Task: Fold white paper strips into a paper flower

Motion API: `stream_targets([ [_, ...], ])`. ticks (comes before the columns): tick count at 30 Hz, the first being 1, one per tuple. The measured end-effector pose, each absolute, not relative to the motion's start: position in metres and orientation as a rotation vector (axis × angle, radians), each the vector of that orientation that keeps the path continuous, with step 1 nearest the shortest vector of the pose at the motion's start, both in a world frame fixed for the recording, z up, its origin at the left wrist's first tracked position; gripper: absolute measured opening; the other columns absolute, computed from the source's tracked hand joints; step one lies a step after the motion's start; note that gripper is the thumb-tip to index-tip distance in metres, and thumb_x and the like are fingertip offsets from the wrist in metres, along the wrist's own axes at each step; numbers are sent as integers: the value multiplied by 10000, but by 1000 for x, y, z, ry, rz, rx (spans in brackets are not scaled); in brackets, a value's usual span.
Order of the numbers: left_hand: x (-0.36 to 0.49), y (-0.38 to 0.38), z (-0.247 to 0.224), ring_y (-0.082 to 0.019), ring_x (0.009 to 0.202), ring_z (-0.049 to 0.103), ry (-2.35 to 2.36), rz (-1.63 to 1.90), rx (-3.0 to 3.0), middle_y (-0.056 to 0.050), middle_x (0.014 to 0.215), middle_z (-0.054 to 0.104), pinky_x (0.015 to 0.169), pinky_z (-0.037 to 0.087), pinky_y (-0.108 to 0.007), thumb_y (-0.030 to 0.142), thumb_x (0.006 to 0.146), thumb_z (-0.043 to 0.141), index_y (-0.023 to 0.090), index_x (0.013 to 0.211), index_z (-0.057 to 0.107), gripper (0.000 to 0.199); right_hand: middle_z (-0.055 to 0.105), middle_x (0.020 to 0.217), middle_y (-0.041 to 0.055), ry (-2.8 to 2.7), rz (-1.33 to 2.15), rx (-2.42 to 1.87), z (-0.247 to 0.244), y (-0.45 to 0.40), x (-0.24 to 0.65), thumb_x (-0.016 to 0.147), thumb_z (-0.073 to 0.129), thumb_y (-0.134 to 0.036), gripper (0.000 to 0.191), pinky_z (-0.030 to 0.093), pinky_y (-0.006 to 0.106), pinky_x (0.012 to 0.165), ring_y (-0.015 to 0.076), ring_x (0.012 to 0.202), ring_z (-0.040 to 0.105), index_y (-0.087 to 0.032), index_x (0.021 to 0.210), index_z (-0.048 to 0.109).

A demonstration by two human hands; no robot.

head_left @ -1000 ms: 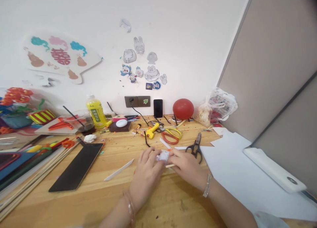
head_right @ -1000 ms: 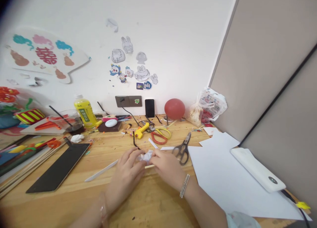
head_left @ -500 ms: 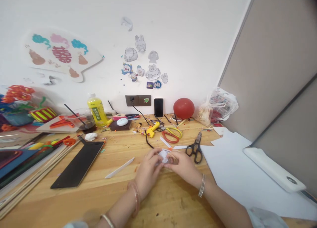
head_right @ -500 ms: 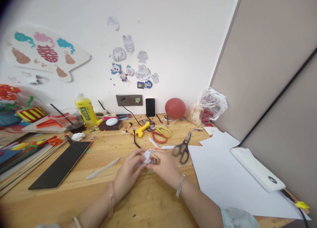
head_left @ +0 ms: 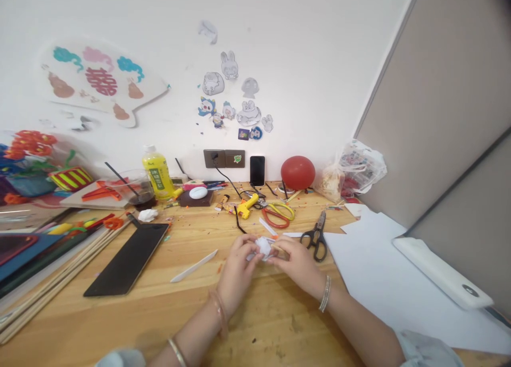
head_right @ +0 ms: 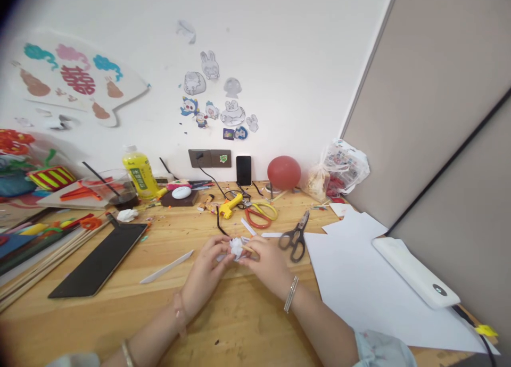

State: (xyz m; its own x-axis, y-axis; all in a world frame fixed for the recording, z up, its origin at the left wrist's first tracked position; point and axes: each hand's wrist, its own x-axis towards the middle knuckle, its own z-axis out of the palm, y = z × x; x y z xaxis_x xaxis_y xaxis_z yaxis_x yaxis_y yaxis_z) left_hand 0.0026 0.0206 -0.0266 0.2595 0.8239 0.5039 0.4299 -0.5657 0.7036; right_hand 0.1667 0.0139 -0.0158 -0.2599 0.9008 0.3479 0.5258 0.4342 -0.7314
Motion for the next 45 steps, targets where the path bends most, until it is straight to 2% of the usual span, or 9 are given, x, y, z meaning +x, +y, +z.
stream_targets([
  [6,7,19,-30,-209,987,540,1142,1280,2063,-88,1008,542,869,444,-387,134,757,549,166,768,602,63,567,720,-7,-1825,580,-1241,-18,14,165,747,624,-174,107,398,253,665,152,724,538,-176,654,572],
  [13,8,18,-31,-194,899,567,1187,1318,2015,-74,941,571,805,476,-372,146,783,499,168,712,610,134,626,805,20,-1925,465,-1250,-13,9,160,757,617,-171,43,412,263,691,162,775,565,-193,774,650],
  [17,8,19,-33,-197,881,562,1201,1286,1983,-73,912,572,793,475,-378,174,786,497,165,690,607,147,623,789,21,-1942,398,-1308,-13,8,158,755,613,-164,47,406,263,683,162,767,563,-188,767,652],
  [24,3,21,-26,-199,926,542,1108,1129,1880,-72,953,565,823,442,-354,271,785,521,166,709,625,167,575,753,0,-1963,708,-1150,-14,17,170,769,596,-184,47,402,242,662,144,735,532,-173,724,603],
  [27,-1,21,-23,-178,846,559,1023,998,1762,-60,889,594,766,454,-308,313,788,522,157,733,610,188,523,698,-18,-1927,807,-1078,-16,20,173,771,593,-222,110,387,231,620,133,679,495,-170,680,561],
  [30,-3,19,-19,-144,750,566,950,917,1557,-43,872,603,667,474,-272,339,765,561,168,930,552,238,498,688,-22,-1912,816,-1014,-15,21,175,782,584,-242,165,376,232,621,130,675,477,-171,646,523],
  [34,-4,16,-15,-162,864,594,829,839,1245,-72,1042,579,701,501,-296,307,721,619,227,1211,385,549,517,739,-7,-1922,767,-965,-12,18,174,793,573,-247,146,388,248,670,141,729,498,-177,672,529],
  [39,0,16,-15,-192,941,578,869,933,1398,-78,1090,591,752,501,-314,234,699,632,190,1140,489,466,529,789,11,-1867,688,-1008,-11,15,173,762,613,-264,100,405,270,723,160,783,526,-184,724,566],
  [45,5,13,-16,-184,944,586,890,1058,1584,-77,1102,607,824,478,-329,128,708,567,181,1111,501,412,547,983,38,-1807,691,-1041,-5,12,173,755,606,-212,47,375,297,852,180,957,516,-191,737,567],
])
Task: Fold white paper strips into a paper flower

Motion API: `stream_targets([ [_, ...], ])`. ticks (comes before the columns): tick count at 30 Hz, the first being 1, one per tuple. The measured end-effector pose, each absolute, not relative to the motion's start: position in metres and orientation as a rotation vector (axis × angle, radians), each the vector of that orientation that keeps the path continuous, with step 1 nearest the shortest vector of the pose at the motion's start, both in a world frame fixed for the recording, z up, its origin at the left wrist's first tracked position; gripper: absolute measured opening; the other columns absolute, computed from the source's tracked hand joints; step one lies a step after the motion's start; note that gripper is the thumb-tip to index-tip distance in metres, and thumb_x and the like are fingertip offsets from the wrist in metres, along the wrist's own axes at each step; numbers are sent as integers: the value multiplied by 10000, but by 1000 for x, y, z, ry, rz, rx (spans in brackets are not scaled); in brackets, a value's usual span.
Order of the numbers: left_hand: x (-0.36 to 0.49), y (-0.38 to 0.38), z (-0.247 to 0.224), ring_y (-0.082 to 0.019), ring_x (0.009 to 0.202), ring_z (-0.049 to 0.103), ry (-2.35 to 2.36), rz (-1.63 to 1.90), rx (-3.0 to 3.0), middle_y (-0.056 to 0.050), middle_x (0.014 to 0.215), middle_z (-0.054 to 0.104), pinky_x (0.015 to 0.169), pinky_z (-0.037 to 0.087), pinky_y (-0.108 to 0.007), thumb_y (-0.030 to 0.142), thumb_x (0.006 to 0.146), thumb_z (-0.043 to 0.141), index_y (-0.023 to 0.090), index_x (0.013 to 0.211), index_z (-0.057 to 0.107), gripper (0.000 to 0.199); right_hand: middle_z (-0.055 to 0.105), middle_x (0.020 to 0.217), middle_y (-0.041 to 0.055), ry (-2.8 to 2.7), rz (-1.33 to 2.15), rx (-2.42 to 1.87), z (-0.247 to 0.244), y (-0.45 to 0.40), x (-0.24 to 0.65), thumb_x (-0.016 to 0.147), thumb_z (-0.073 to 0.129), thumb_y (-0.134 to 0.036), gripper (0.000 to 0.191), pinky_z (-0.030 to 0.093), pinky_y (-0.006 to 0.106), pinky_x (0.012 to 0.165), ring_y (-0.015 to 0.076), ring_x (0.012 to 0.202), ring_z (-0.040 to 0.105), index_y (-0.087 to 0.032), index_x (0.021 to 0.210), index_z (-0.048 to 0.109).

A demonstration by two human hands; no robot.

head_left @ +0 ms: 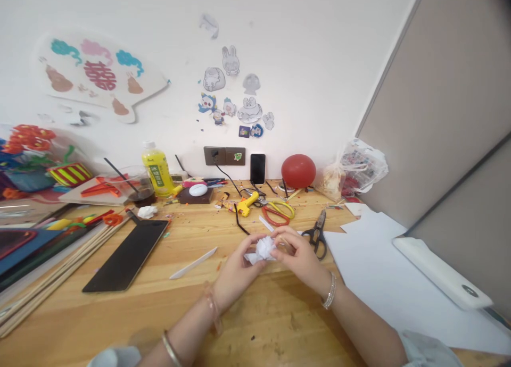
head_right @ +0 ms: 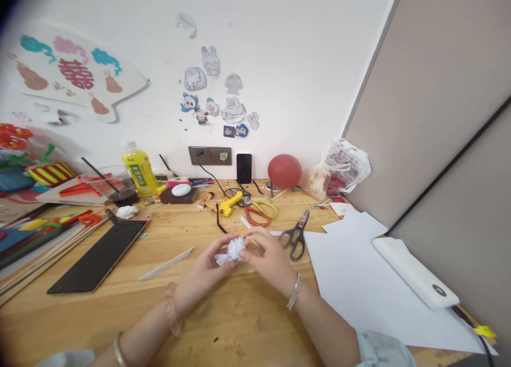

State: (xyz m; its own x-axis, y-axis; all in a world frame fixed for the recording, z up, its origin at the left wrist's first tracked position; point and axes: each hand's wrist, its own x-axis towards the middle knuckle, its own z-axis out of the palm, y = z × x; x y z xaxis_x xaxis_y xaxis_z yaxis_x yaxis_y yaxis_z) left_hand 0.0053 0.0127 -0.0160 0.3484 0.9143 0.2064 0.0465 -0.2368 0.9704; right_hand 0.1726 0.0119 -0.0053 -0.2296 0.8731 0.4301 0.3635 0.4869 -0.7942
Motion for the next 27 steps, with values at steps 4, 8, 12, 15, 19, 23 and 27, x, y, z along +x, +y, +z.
stream_targets([
  [4,6,10,-17,-178,931,589,926,1056,1692,-76,1126,589,784,498,-321,68,684,535,203,1117,483,457,580,902,16,-1752,804,-1074,-4,13,175,719,628,-211,71,401,284,785,174,869,543,-195,734,560],
  [8,6,8,-15,-170,912,586,939,996,1700,-83,1147,570,762,496,-314,26,647,509,198,1140,455,524,580,806,-15,-1729,952,-1179,-2,13,179,678,669,-243,218,402,251,649,150,723,531,-190,866,571],
  [12,7,6,-11,-172,884,578,937,945,1639,-87,1097,588,775,476,-321,27,627,511,170,1134,450,531,589,851,-19,-1829,960,-1128,0,12,181,621,725,-217,271,376,252,723,162,822,525,-189,852,586],
  [15,6,7,-9,-182,899,569,932,937,1567,-74,1060,599,789,459,-321,51,624,528,164,1130,463,523,565,754,-39,-1822,929,-1189,0,11,180,610,722,-206,232,349,219,621,136,718,504,-183,789,577],
  [19,2,8,-9,-187,898,565,874,887,1506,-63,1004,609,795,445,-313,104,635,567,155,1116,482,491,500,630,-62,-1841,913,-1243,1,8,178,610,702,-177,161,294,202,544,101,591,430,-174,716,581],
  [23,-1,8,-8,-191,870,570,826,812,1567,-66,1010,599,778,451,-310,190,600,684,164,1142,474,582,494,619,-55,-1809,915,-1211,3,6,177,627,690,-186,121,282,204,533,97,576,403,-175,709,601],
  [27,-1,9,-8,-214,942,550,909,849,1680,-79,1086,590,816,443,-312,284,595,735,179,1096,550,545,458,581,-61,-1763,925,-1191,2,6,178,623,692,-202,116,251,203,500,85,539,346,-172,689,601],
])
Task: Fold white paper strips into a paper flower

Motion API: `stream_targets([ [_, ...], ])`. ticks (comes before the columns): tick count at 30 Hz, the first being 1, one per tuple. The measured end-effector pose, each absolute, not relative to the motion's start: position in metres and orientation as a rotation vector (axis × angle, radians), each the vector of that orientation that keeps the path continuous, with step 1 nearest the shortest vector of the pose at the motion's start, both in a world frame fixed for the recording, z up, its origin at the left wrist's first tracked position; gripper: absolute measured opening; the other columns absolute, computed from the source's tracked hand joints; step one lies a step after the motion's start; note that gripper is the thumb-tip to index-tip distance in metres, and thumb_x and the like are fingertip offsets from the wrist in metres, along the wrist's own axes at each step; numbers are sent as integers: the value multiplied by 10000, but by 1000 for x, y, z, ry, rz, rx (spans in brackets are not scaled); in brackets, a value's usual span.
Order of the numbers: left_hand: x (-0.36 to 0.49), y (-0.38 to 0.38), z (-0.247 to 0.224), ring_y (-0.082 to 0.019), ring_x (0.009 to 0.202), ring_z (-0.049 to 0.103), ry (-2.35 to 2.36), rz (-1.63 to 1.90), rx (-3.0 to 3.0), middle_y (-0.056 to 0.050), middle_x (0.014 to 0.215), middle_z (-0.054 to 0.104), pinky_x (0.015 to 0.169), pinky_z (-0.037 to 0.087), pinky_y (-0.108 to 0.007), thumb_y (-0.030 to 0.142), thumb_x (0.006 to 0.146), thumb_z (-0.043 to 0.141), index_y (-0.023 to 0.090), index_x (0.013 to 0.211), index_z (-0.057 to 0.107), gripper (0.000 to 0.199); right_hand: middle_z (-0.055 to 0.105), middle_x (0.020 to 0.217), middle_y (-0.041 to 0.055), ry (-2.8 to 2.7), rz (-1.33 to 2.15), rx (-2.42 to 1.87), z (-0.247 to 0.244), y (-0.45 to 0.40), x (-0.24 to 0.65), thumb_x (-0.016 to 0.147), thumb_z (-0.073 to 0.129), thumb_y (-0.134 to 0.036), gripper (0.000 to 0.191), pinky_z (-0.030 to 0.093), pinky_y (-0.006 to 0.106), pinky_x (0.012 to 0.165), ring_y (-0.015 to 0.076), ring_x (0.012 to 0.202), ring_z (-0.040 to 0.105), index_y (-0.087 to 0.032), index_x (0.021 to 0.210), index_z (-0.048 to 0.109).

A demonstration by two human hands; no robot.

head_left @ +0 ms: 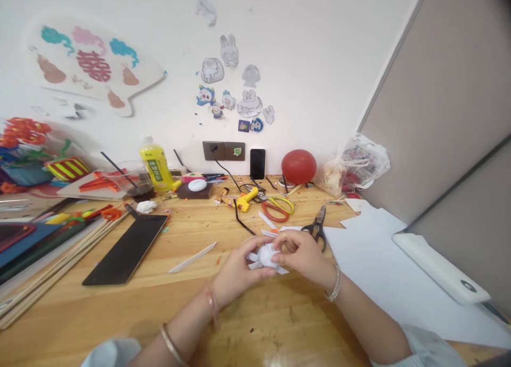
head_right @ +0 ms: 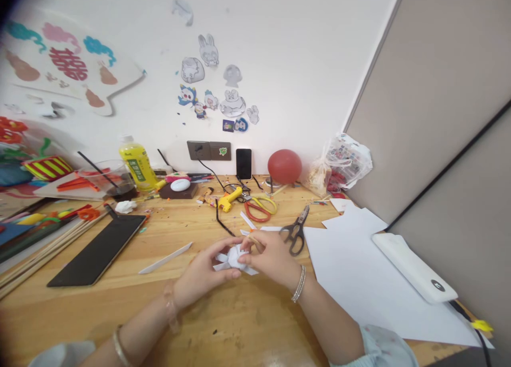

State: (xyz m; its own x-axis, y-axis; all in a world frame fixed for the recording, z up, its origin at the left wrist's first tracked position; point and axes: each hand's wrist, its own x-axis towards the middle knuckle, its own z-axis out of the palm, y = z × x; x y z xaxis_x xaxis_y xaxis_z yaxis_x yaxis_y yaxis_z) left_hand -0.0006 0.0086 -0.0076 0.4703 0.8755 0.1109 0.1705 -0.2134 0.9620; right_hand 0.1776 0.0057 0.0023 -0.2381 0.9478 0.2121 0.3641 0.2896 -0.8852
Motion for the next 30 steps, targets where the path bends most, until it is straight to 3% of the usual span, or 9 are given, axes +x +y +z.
stream_targets([
  [5,-2,10,-9,-224,1005,542,879,879,1792,-77,1131,590,849,440,-316,295,641,712,208,1108,579,493,432,537,-68,-1704,987,-1131,3,5,177,624,684,-222,113,231,204,467,76,491,297,-170,692,610],
  [10,-4,11,-9,-217,1054,526,851,861,1871,-76,1161,580,891,423,-312,278,692,669,214,1150,562,474,556,655,-26,-1632,1088,-1019,1,7,179,617,698,-227,153,328,217,520,96,555,431,-178,749,640],
  [18,-7,13,-8,-209,1119,486,754,864,1972,-85,1201,555,953,374,-317,244,746,611,211,1162,560,421,595,695,-16,-1624,1119,-941,-3,7,181,655,681,-201,131,404,237,591,119,636,518,-192,783,656],
  [26,1,5,-5,-213,1000,552,797,903,1740,-80,1094,614,867,427,-300,287,707,652,170,1101,603,413,541,666,-40,-1654,1091,-958,6,4,180,641,696,-191,211,397,223,598,111,633,510,-197,845,643],
  [30,1,5,-7,-221,942,576,780,858,1550,-78,1063,643,826,447,-313,328,702,648,153,1099,602,437,556,803,-14,-1704,1086,-998,12,1,181,577,750,-196,348,392,235,652,130,725,516,-189,899,619],
])
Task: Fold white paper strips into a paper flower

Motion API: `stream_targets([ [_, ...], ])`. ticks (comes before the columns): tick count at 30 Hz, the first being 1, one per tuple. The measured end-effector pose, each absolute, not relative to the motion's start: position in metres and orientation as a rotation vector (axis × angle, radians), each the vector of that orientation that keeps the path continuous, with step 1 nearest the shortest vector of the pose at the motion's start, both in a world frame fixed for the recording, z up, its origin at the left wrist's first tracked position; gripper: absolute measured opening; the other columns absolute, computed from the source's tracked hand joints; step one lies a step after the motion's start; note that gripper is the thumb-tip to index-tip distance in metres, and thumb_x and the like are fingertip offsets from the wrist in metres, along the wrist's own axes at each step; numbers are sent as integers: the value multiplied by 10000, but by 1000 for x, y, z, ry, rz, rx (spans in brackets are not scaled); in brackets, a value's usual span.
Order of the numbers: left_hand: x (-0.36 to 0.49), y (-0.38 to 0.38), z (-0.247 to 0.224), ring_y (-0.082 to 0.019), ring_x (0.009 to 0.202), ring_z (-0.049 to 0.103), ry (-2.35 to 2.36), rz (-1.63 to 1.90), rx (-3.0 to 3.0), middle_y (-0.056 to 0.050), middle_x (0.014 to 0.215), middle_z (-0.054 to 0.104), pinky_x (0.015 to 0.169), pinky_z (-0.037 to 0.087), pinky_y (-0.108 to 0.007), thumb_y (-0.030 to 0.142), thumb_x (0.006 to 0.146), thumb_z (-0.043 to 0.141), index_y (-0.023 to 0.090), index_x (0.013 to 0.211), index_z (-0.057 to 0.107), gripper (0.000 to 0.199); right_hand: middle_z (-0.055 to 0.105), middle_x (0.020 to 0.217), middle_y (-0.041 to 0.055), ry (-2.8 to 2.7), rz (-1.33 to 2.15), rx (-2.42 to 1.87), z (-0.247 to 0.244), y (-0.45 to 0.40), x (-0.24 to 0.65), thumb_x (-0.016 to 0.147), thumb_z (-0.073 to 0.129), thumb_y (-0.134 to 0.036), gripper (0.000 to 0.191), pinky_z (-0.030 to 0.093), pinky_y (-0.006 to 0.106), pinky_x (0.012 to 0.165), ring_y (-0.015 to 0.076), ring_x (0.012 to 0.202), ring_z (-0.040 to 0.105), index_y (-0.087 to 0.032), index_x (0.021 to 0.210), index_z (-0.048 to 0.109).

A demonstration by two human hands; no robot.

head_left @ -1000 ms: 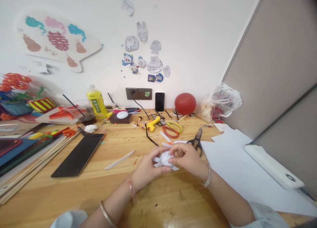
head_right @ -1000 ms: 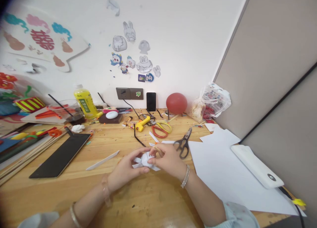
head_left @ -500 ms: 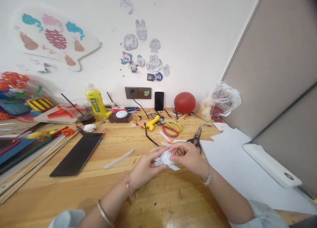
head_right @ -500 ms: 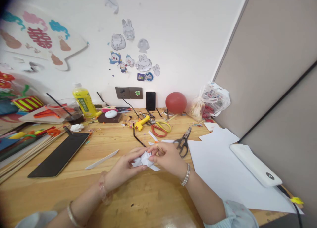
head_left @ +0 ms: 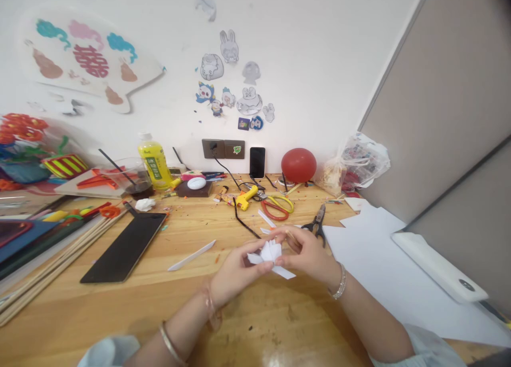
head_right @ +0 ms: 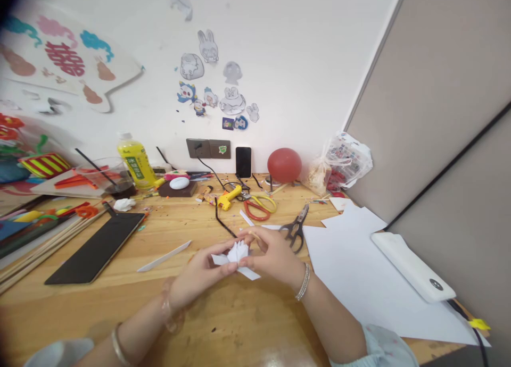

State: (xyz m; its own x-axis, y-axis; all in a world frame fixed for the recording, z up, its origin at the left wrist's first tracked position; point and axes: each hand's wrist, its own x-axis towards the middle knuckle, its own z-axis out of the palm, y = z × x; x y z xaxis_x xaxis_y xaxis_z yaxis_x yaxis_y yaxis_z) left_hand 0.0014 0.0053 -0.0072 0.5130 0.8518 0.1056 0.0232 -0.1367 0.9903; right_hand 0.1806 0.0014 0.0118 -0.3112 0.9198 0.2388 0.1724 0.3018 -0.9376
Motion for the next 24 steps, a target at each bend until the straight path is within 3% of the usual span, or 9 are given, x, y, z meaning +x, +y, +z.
stream_targets([
  [8,-4,8,-11,-231,983,569,726,776,1478,-73,1106,634,854,439,-336,347,693,659,157,1162,556,516,522,769,-9,-1646,1254,-892,10,1,180,608,740,-259,347,376,212,582,103,660,492,-165,905,588],
  [18,-1,4,-1,-238,1034,546,795,899,1623,-74,1150,610,904,418,-360,307,705,654,199,1142,582,457,477,713,-37,-1672,1144,-1033,10,1,179,596,750,-250,335,321,209,530,83,574,410,-182,900,625],
  [24,-2,4,-3,-229,1011,551,775,897,1659,-68,1141,610,891,418,-340,280,690,672,202,1112,605,434,435,644,-57,-1569,1280,-872,9,0,177,599,749,-260,292,335,197,511,75,557,428,-173,844,617],
])
